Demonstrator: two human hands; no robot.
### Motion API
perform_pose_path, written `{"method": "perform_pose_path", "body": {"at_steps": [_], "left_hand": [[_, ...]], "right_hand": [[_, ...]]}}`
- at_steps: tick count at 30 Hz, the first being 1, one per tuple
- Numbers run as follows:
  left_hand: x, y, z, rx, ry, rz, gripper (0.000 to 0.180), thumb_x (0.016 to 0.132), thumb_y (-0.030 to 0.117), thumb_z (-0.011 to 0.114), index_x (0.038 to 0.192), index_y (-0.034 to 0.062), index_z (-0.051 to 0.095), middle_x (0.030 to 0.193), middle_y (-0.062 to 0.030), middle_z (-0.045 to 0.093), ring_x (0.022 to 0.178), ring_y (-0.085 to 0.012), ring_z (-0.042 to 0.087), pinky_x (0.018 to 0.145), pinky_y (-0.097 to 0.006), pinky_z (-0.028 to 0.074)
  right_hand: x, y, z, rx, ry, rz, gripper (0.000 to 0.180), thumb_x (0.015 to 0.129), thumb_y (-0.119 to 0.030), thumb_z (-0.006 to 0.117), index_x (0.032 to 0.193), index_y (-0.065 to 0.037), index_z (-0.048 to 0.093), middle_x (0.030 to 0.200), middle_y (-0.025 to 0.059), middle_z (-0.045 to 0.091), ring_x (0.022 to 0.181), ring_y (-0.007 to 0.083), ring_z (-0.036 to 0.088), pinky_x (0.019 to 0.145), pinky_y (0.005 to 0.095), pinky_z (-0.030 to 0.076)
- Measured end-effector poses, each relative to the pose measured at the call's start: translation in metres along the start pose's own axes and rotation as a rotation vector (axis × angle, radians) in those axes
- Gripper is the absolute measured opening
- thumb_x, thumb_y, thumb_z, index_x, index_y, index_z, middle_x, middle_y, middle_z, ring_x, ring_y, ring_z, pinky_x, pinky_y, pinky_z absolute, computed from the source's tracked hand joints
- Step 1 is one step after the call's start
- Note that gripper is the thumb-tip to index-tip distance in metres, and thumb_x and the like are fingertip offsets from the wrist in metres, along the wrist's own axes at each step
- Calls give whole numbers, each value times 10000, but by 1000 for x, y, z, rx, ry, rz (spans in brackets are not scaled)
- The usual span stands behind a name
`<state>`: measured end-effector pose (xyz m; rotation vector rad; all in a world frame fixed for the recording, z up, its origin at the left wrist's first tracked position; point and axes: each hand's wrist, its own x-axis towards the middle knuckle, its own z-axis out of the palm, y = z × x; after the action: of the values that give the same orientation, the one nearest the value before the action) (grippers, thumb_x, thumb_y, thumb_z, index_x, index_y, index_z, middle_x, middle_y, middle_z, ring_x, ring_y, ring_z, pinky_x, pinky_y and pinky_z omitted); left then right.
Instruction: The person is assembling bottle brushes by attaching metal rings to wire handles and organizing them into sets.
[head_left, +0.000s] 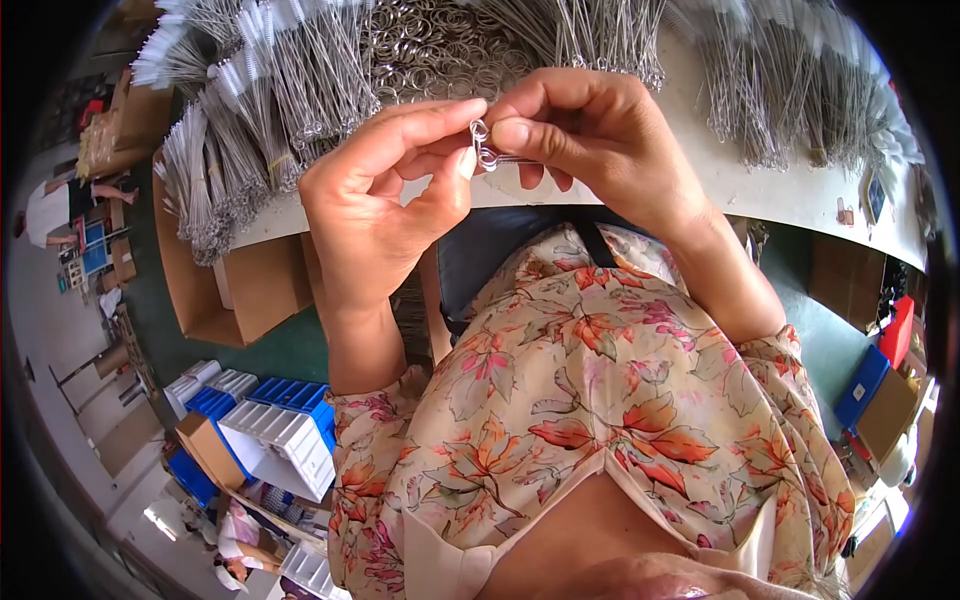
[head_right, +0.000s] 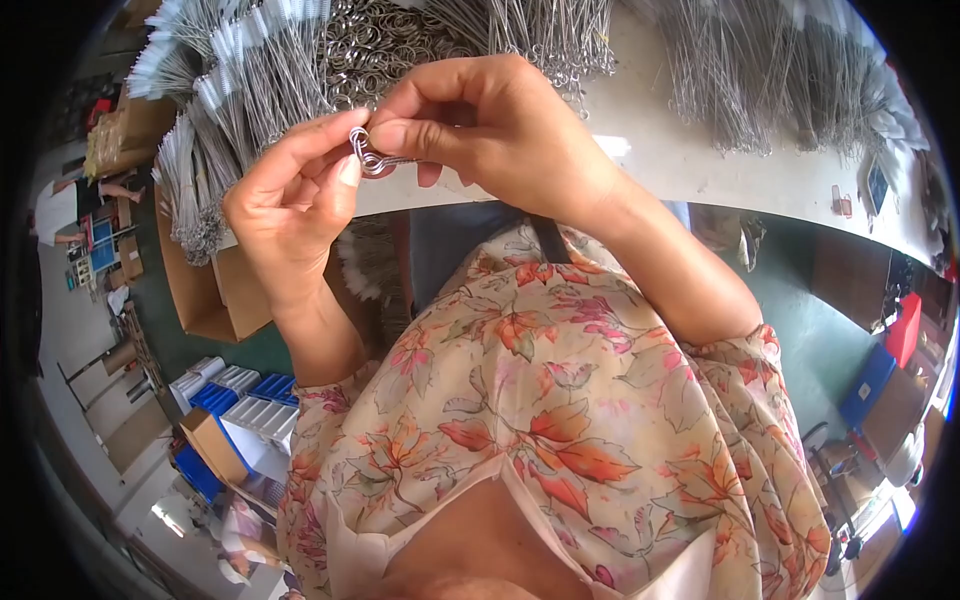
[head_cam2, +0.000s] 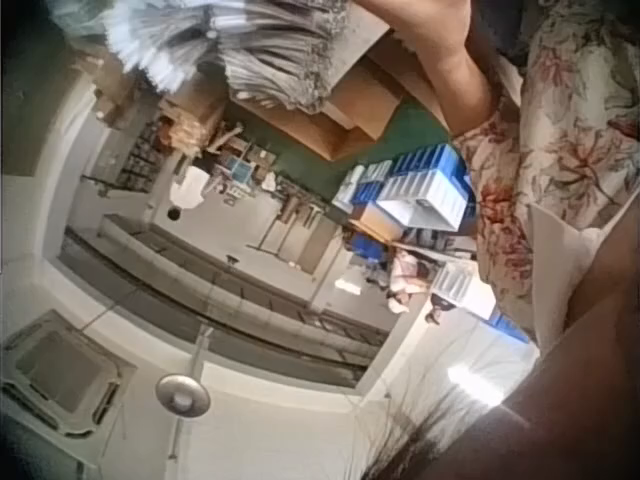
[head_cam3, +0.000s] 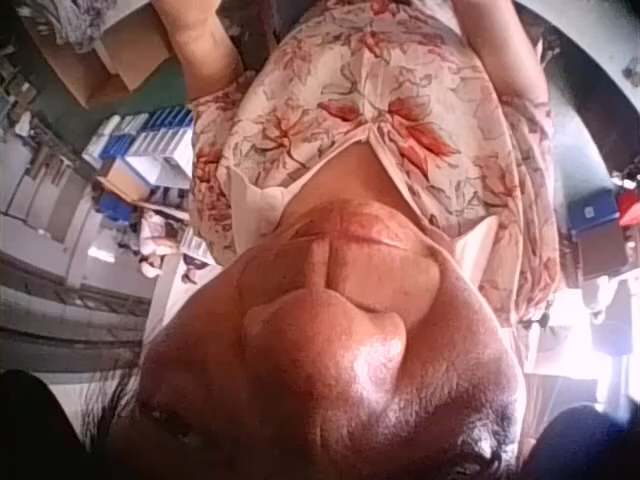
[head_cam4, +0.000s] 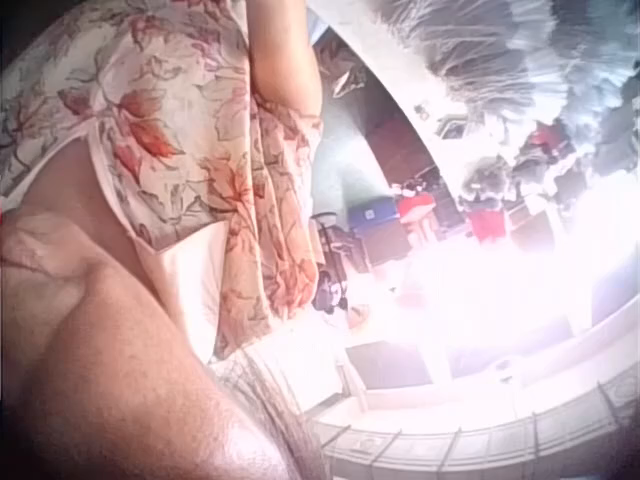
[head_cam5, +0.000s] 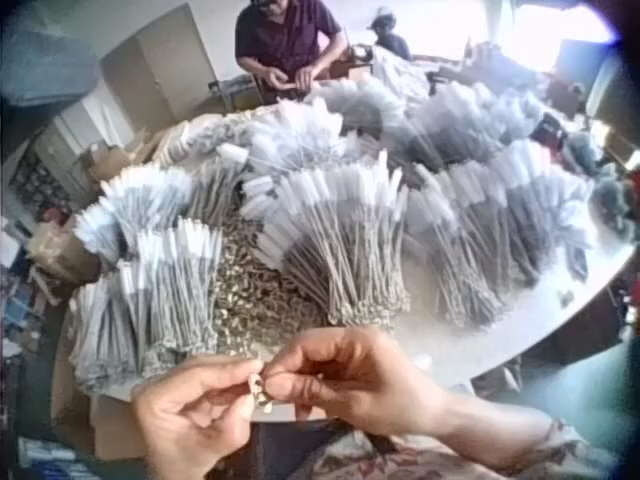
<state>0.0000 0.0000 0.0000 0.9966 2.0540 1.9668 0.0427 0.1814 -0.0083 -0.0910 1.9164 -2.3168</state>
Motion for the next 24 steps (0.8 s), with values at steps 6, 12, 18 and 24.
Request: {"method": "perform_pose_path", "body": {"at_steps": [6, 12, 18, 24], "left_hand": [[3, -13, 8, 56, 93, 142, 286, 734, -134, 602, 1014, -77, 599, 1016, -177, 601, 853, -172, 622, 750, -252, 530], [-2, -13, -4, -40, 121, 65, 266, 756, -100, 603, 1020, -67, 599, 1005, -146, 611, 844, -148, 617, 731, -239, 534], [-10, -31, -28, 56, -62, -356, 329, 833, 17, 570, 1159, 24, 520, 984, -92, 602, 759, -112, 620, 681, -238, 524], [7, -47, -211, 615, 458, -429, 183, 850, 72, 549, 1017, 8, 583, 804, -60, 614, 621, -105, 596, 545, -246, 520]], "right_hand": [[12, -6, -18, 11, -180, 91, 142, 821, -170, 634, 868, -38, 657, 714, -12, 625, 617, 48, 578, 478, 176, 385], [17, -15, -8, -213, -177, 60, 115, 812, -116, 607, 862, -20, 647, 710, 17, 627, 614, 61, 569, 545, 209, 433], [-2, 50, 1, -891, 142, -289, 40, 731, -6, 610, 745, -39, 593, 688, 82, 569, 610, 258, 576, 555, 323, 464], [-6, 72, 16, -1207, 53, -707, 203, 636, -49, 584, 833, -96, 597, 794, -2, 562, 723, 159, 564, 573, 280, 465]]}}
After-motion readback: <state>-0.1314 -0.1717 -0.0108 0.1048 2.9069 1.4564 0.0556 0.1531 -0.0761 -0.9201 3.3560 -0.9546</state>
